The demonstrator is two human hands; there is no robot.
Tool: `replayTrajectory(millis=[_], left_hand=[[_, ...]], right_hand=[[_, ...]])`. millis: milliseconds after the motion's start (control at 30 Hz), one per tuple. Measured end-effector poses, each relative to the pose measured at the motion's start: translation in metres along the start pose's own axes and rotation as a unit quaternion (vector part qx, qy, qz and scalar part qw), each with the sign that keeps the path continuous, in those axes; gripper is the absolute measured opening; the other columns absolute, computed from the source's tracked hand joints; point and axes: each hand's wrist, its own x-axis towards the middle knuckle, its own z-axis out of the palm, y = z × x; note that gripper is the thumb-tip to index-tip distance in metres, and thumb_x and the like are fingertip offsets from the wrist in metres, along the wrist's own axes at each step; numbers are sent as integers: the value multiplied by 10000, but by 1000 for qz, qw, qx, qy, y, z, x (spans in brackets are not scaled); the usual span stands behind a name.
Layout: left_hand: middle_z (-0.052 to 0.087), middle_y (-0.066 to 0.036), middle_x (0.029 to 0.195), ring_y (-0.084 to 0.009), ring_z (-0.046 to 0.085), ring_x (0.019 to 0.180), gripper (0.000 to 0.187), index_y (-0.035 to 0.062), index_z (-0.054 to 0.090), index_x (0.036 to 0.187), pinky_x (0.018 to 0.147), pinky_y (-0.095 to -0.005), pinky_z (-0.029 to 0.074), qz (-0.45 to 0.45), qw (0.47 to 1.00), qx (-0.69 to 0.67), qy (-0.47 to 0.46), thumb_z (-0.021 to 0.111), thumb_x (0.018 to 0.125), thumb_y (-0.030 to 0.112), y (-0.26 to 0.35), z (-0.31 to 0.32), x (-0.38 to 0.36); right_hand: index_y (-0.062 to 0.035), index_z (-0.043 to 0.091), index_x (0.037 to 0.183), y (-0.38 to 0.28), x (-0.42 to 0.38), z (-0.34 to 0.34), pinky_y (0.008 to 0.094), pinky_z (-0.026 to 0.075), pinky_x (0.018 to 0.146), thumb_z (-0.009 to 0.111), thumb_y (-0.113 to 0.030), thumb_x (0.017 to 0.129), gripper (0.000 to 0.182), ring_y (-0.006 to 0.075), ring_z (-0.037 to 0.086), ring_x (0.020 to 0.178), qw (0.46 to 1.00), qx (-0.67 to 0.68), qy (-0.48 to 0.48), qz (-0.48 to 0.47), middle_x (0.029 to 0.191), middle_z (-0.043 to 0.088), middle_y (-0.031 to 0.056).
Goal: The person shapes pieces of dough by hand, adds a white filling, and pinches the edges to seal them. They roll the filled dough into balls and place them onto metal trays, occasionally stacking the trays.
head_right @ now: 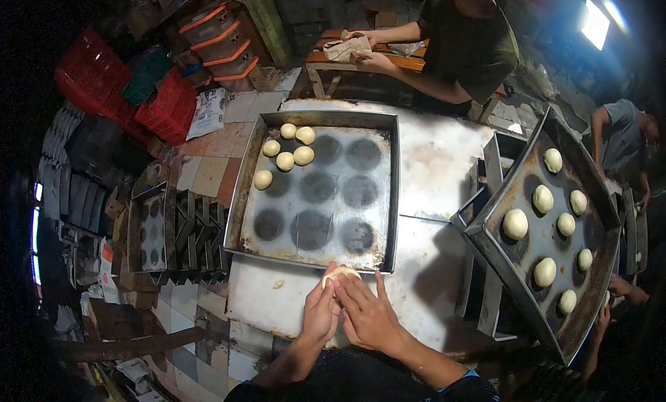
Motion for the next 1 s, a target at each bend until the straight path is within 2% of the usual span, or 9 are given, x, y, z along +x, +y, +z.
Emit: replayTrajectory(millis=[200,267,333,400,467,567,700,800,1000], left_hand=[[516,-152,1426,-220,554,1257,482,29,328,1551,1068,-376,461,5,999,33,-12,405,1103,187,12,-12,7],[527,-169,1418,-249,537,1294,470,-10,327,1534,1091,-398,445,25,1000,13,1,353,1110,191,27,-1,4],[508,-179,1440,-274,538,1300,486,-13,324,1528,1097,-421,452,64,997,-3,-30,340,1111,236,43,10,1],[490,-188,1459,-287,545,1293,501,-15,327,1522,1093,-430,464,75,995,5,-68,344,1108,267,57,19,-5],[488,-184,1461,-284,551,1288,497,-5,328,1522,1081,-436,478,80,992,3,-94,347,1107,267,56,20,-11],[445,-157,1503,-235,514,1322,531,19,240,1566,1087,-396,459,111,983,21,-141,357,1106,256,46,14,-19],[258,-115,1614,-205,343,1420,680,70,-51,1612,1166,-340,298,270,916,242,-169,381,1102,197,43,11,-43],[198,-211,1621,-291,339,1438,729,-19,4,1595,1149,-382,327,334,867,322,-182,452,1024,52,76,2,-77],[520,-149,1379,-167,578,1165,695,-65,247,1548,990,-275,465,218,953,12,-212,614,994,137,141,-69,-148]], right_hand=[[-53,467,1471,6,11,-11,698,168,1159,592,-143,884,607,352,406,1430,992,110,-59,2,1470,497,188],[-6,584,1362,2,14,-34,495,291,1181,649,-51,865,504,325,476,1396,947,312,38,63,1370,603,207],[1,683,1239,8,21,-32,397,477,1037,649,-19,875,366,318,626,1195,942,240,230,38,1355,597,204],[57,684,1202,-8,26,-31,273,573,815,675,-19,919,293,178,645,999,867,393,263,155,1237,605,149],[80,700,1143,-5,20,-19,274,590,796,667,-7,934,229,170,645,992,767,578,177,214,1191,597,147],[109,703,1084,-7,19,15,300,604,798,703,-21,910,217,169,657,981,725,592,300,185,1170,602,153],[86,733,970,-83,23,-11,291,608,756,784,-61,839,204,172,691,863,862,385,320,83,1060,641,123],[73,742,913,-120,25,-22,277,595,711,795,-47,807,168,176,699,813,916,205,344,5,998,650,129],[10,642,879,-202,19,-21,306,548,618,726,19,822,102,209,663,759,929,103,273,-226,945,635,125]])
